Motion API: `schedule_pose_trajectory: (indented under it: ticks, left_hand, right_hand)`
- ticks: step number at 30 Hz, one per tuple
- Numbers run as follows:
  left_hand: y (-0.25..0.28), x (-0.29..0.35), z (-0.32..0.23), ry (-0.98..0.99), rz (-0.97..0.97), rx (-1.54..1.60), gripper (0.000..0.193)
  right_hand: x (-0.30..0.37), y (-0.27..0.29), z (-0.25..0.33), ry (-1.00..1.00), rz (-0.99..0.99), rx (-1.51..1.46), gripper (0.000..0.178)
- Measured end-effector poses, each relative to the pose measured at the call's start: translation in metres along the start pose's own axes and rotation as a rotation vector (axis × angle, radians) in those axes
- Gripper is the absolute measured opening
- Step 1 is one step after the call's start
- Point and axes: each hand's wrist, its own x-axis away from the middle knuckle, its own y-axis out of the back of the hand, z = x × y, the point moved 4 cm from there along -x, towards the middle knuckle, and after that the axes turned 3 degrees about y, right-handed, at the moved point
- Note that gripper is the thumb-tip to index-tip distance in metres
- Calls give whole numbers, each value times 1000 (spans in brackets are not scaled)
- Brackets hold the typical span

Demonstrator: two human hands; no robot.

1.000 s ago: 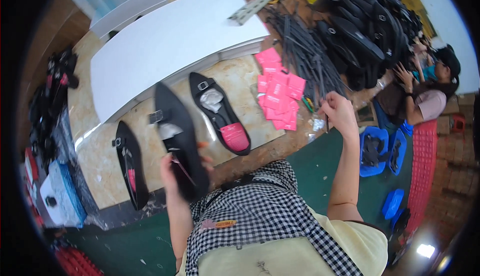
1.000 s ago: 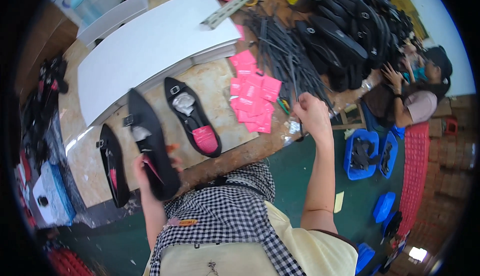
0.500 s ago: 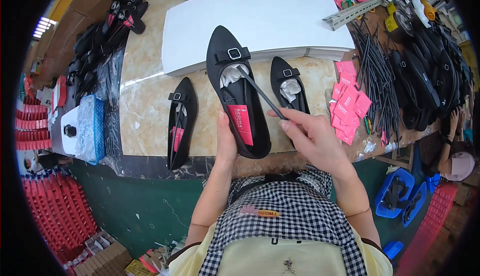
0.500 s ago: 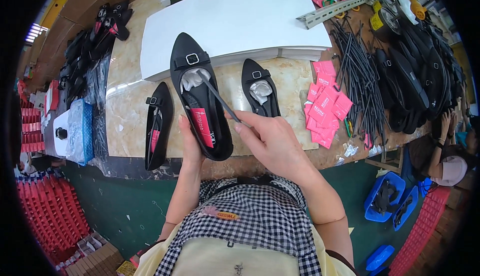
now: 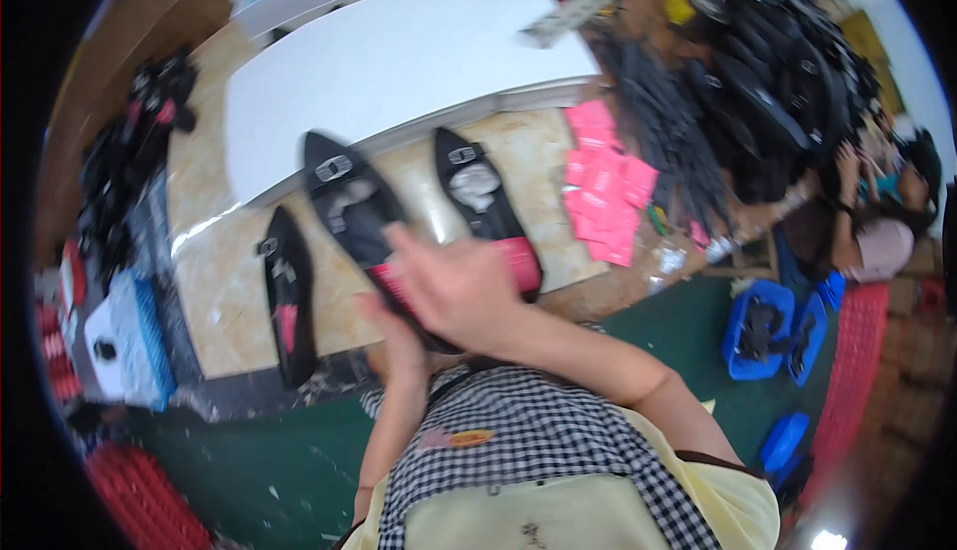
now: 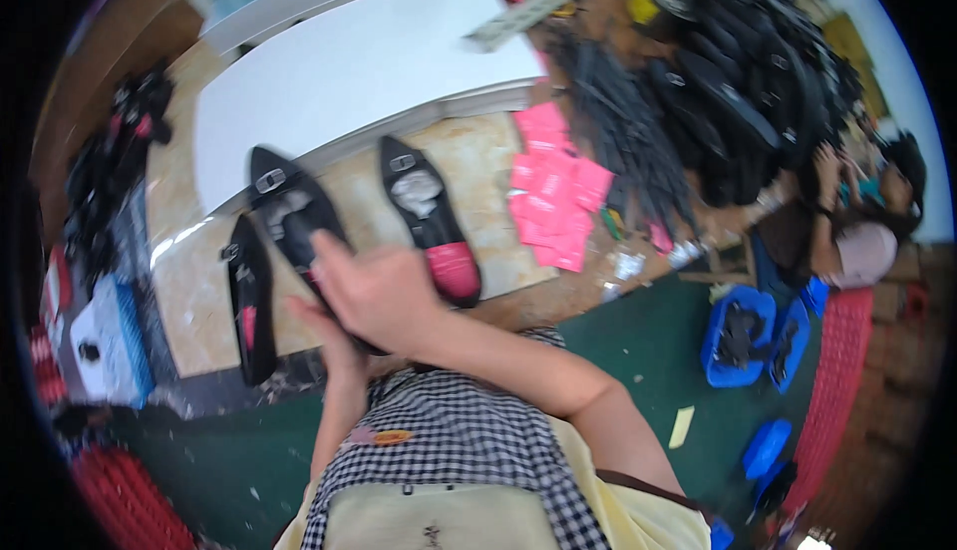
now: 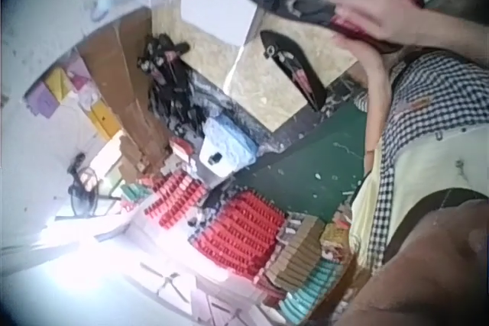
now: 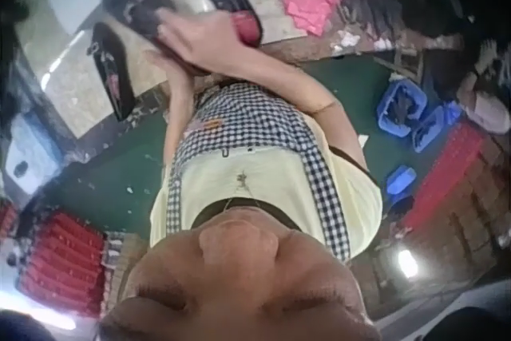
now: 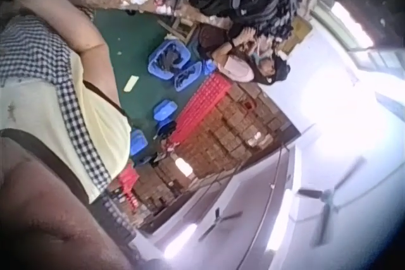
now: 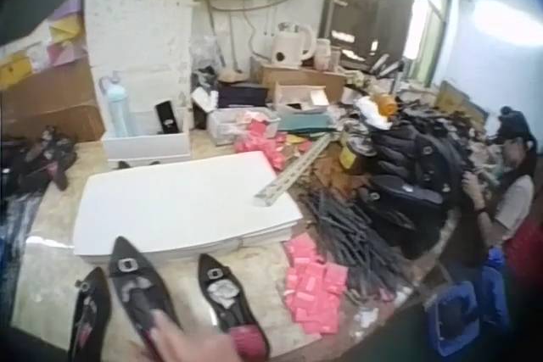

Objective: Inspecting black flat shoes, applying pink labels, and wrapping them in tissue paper.

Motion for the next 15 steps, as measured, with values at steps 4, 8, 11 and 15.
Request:
schedule_pose_trajectory:
  ticks: [4, 8, 11, 15]
  left_hand:
    - [18, -13, 25, 86, -2, 158, 81]
    - [99, -43, -33, -108, 27, -417, 44]
    - [65, -19, -86, -740, -333, -976, 43]
    - [-53, -40, -12, -276, 173, -1063, 59]
  right_hand:
    - [15, -1, -17, -263, 470, -128, 34]
    - [47, 120, -132, -625, -56, -215, 22]
    - [91, 213, -221, -765, 75, 802, 25]
    - [121, 215, -262, -765, 114, 757, 30]
